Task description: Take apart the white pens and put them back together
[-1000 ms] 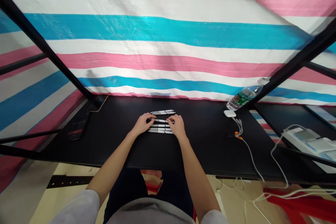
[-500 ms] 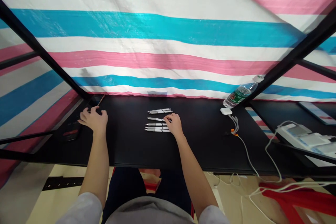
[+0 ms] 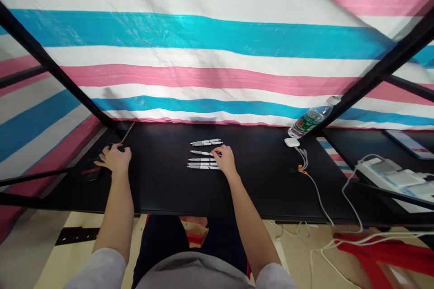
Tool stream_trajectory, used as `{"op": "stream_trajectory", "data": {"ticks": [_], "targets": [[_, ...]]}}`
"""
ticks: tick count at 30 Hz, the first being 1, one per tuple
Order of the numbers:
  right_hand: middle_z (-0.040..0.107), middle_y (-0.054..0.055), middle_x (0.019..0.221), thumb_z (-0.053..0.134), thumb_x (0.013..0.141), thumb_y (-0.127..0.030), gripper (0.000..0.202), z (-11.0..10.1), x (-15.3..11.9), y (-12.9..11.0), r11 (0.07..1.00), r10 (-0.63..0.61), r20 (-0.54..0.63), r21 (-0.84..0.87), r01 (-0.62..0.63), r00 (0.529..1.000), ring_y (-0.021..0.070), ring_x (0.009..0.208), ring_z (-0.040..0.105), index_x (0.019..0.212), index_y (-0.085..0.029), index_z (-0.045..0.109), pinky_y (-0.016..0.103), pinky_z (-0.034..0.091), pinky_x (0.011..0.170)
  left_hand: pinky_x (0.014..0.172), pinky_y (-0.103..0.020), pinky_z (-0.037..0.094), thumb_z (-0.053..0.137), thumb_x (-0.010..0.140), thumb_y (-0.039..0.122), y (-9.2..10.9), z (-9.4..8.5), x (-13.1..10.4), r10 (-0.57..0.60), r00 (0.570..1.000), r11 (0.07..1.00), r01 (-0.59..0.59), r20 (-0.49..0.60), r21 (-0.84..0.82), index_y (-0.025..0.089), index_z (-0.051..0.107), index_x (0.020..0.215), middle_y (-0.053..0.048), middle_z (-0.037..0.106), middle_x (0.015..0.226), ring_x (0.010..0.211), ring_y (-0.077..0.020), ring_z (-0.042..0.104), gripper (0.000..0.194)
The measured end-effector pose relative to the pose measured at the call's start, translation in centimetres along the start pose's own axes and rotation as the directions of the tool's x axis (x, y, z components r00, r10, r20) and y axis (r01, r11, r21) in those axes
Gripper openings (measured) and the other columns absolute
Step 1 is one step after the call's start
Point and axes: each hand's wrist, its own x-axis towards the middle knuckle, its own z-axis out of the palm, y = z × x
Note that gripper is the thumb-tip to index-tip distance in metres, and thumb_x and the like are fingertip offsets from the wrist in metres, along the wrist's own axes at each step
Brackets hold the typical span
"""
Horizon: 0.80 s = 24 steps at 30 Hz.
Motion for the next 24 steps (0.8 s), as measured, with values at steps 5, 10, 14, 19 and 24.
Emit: {"op": "stream_trajectory", "data": {"ticks": [5, 10, 14, 19, 24], "targets": [[0.062, 0.004, 0.075, 0.059, 0.086, -0.029, 0.019, 0.0, 0.0, -0.1, 1.0, 0.0, -0.006, 0.002, 0.0, 1.0, 0.0193, 0.075, 0.052, 0.075, -0.022, 0.073, 0.031, 0.042, 0.072, 0.11, -0.066, 0.013, 0.055, 0.078, 0.027, -0.1, 0.2, -0.1, 0.01, 1.0, 1.0, -0.01, -0.012, -0.016, 0.019, 0.067, 0.104, -0.016, 0.05, 0.135, 0.134, -0.0395, 0.035, 0.03], [0.062, 0.004, 0.073, 0.059, 0.086, -0.029, 0.018, 0.1, 0.0, -0.1, 1.0, 0.0, -0.007, -0.01, 0.0, 1.0, 0.0193, 0.075, 0.052, 0.075, -0.022, 0.072, 0.031, 0.042, 0.074, 0.111, -0.059, 0.021, 0.054, 0.077, 0.021, 1.2, 0.5, -1.1, 0.162, 0.986, 0.982, -0.164, -0.03, -0.095, 0.019, 0.067, 0.101, -0.014, 0.052, 0.132, 0.131, -0.0354, 0.04, 0.028], [0.061, 0.004, 0.072, 0.057, 0.085, -0.027, 0.019, 0.2, 0.0, 0.0, 1.0, -0.013, -0.026, -0.008, 0.012, 1.0, 0.0197, 0.074, 0.051, 0.074, -0.022, 0.072, 0.032, 0.043, 0.073, 0.106, -0.041, 0.037, 0.049, 0.08, 0.018, 3.6, 1.2, -3.0, 0.431, 0.901, 0.868, -0.398, 0.05, -0.298, 0.016, 0.067, 0.092, -0.013, 0.061, 0.117, 0.117, -0.0265, 0.054, 0.022], [0.062, 0.004, 0.072, 0.057, 0.084, -0.026, 0.018, 0.1, 0.0, -0.1, 1.0, -0.017, -0.021, 0.007, 0.017, 1.0, 0.0196, 0.073, 0.051, 0.076, -0.022, 0.072, 0.032, 0.044, 0.074, 0.097, -0.033, 0.045, 0.045, 0.084, 0.017, 6.4, 2.2, -6.3, 0.703, 0.695, 0.64, -0.528, 0.148, -0.558, 0.018, 0.066, 0.089, -0.007, 0.067, 0.103, 0.101, -0.0196, 0.062, 0.022], [0.065, 0.005, 0.077, 0.061, 0.085, -0.029, 0.017, -0.3, 0.0, -0.4, 0.999, -0.039, 0.046, 0.012, 0.039, 0.998, 0.0199, 0.076, 0.052, 0.075, -0.023, 0.074, 0.033, 0.042, 0.076, 0.095, -0.035, 0.047, 0.048, 0.085, 0.02, 6.5, 2.8, -7.0, 0.806, 0.549, 0.548, -0.549, 0.223, -0.631, 0.02, 0.067, 0.091, -0.006, 0.07, 0.1, 0.098, -0.0199, 0.063, 0.02]]}}
